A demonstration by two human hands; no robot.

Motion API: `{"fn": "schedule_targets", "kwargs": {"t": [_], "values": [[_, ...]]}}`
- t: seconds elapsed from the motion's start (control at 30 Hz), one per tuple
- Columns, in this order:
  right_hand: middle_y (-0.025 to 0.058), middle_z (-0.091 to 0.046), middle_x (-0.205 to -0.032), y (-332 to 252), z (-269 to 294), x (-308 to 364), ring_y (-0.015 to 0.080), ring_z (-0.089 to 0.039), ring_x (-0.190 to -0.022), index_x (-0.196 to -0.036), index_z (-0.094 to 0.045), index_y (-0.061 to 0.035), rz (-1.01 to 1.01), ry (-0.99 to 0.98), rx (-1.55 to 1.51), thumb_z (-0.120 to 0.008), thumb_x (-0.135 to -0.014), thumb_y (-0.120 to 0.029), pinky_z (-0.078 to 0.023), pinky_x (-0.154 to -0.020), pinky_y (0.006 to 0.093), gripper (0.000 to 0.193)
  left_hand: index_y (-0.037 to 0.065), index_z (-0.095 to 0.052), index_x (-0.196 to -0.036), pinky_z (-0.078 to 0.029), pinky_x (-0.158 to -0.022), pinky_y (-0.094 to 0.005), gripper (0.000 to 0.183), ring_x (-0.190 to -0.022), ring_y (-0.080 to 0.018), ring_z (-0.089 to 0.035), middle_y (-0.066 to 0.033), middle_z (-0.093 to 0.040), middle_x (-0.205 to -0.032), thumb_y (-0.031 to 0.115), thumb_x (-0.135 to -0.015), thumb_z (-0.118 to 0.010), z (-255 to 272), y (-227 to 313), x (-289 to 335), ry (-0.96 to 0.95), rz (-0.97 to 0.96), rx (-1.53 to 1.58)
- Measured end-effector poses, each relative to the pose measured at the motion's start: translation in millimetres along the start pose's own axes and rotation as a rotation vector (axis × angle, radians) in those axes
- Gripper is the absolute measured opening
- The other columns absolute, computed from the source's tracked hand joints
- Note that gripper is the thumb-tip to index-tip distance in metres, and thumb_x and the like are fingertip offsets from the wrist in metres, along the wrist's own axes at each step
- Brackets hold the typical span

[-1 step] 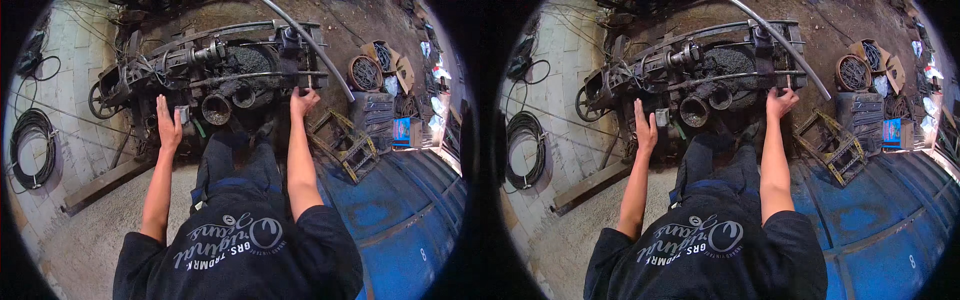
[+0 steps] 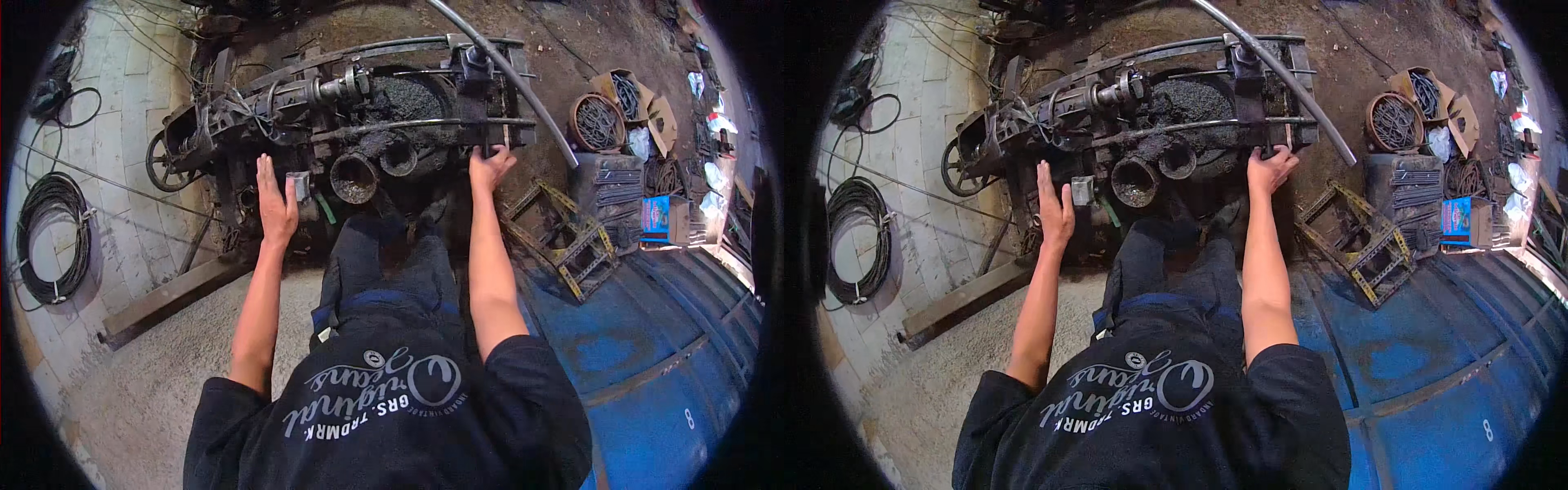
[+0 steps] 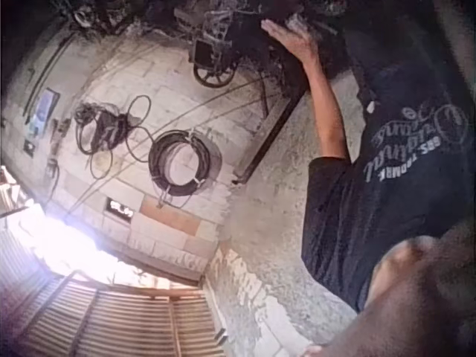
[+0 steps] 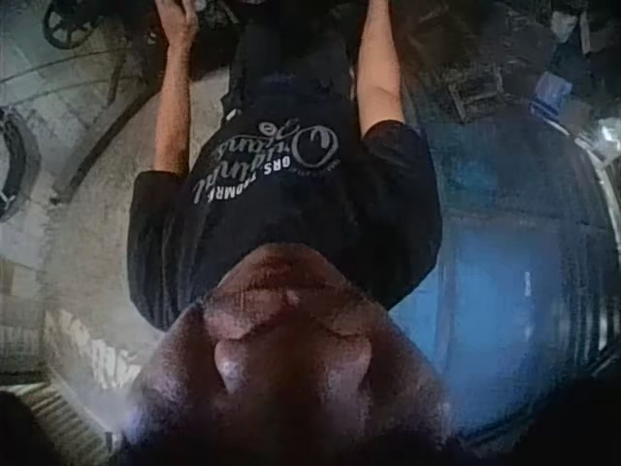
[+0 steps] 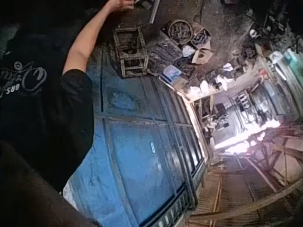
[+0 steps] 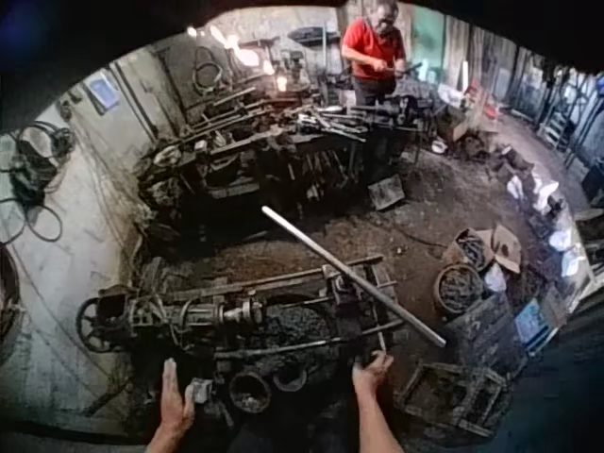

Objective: Applying lubricant to internal components of an industrial machine using a brush and manipulating a metal pipe.

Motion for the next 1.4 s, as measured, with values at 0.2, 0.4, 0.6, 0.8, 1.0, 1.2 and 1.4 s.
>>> {"fn": "schedule_targets", "kwargs": {"t": [0.2, 0.4, 0.6, 0.8, 1.0, 1.2, 1.4], "values": [[0.0255, -0.054, -0.109, 25.5, -14.5, -2.2, 0.0459, -0.055, -0.101, -0.114, -0.048, -0.0028, 0.122, -0.138, -0.101, -0.060, -0.086, -0.007, -0.044, -0.083, 0.0521, 0.031, -0.006, -0.029, -0.146, -0.020, -0.117, -0.0421, 0.057, -0.145, -0.0369, -0.022, -0.0248, -0.028, -0.153, 0.018, -0.098, -0.049, 8.2, 15.1, 6.0, 0.026, 0.020, -0.017], [0.0272, -0.063, -0.099, 55.8, 33.6, 59.4, 0.0461, -0.060, -0.095, -0.120, -0.054, -0.0027, 0.064, -0.324, -0.060, -0.054, -0.093, -0.011, -0.046, -0.083, 0.0505, 0.028, -0.007, -0.028, -0.146, -0.020, -0.117, -0.0427, 0.057, -0.145, -0.0371, -0.022, -0.0254, -0.026, -0.153, 0.020, -0.099, -0.048, 24.4, 13.6, 20.3, 0.108, 0.078, -0.020], [0.0241, -0.066, -0.094, 118.8, 84.9, 100.9, 0.0437, -0.063, -0.091, -0.110, -0.062, -0.0028, 0.035, -0.376, 0.031, -0.058, -0.093, -0.022, -0.049, -0.080, 0.0478, 0.026, -0.007, -0.029, -0.146, -0.020, -0.118, -0.0423, 0.058, -0.144, -0.0371, -0.023, -0.0257, -0.029, -0.152, 0.022, -0.099, -0.049, 25.4, -7.8, 21.8, 0.170, 0.078, -0.015], [0.0269, -0.066, -0.091, 104.0, 115.9, 138.5, 0.0462, -0.063, -0.089, -0.117, -0.058, -0.0055, 0.042, -0.426, 0.146, -0.046, -0.100, -0.033, -0.048, -0.075, 0.0526, 0.034, -0.007, -0.030, -0.145, -0.021, -0.118, -0.0425, 0.059, -0.144, -0.0372, -0.024, -0.0257, -0.030, -0.152, 0.024, -0.099, -0.049, 31.0, -40.2, 12.1, 0.201, 0.060, 0.014], [0.0246, -0.066, -0.090, 58.3, 104.4, 193.7, 0.0463, -0.062, -0.086, -0.116, -0.058, -0.0059, 0.157, -0.327, 0.095, -0.045, -0.101, -0.023, -0.048, -0.074, 0.0523, 0.026, -0.008, -0.029, -0.146, -0.021, -0.118, -0.0426, 0.059, -0.144, -0.0371, -0.024, -0.0254, -0.029, -0.152, 0.024, -0.100, -0.048, 58.5, -118.8, 3.6, 0.235, 0.085, 0.037], [0.0198, -0.065, -0.090, -62.2, 63.1, 241.8, 0.0336, -0.065, -0.085, -0.108, -0.062, 0.0038, 0.176, -0.146, -0.032, -0.054, -0.096, -0.017, -0.050, -0.079, 0.0392, 0.025, -0.006, -0.026, -0.148, -0.021, -0.118, -0.0445, 0.064, -0.144, -0.0378, -0.022, -0.0253, -0.026, -0.153, 0.033, -0.101, -0.045, 109.9, -250.4, 1.1, 0.273, 0.128, 0.081], [0.0199, -0.068, -0.100, -189.1, 19.5, 317.7, 0.0311, -0.067, -0.090, -0.114, -0.061, 0.0035, 0.222, 0.022, -0.260, -0.054, -0.098, -0.018, -0.051, -0.080, 0.0381, 0.029, -0.007, -0.028, -0.147, -0.022, -0.117, -0.0455, 0.064, -0.143, -0.0394, -0.024, -0.0266, -0.028, -0.152, 0.034, -0.101, -0.045, 172.9, -361.1, -38.0, 0.281, 0.029, 0.119]]}}
Point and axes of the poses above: each hand's wrist, its own x-axis away from the middle knuckle, its own z-axis out of the back of the hand, y = z × x, the point moved 3 cm from there along -x, towards the middle knuckle
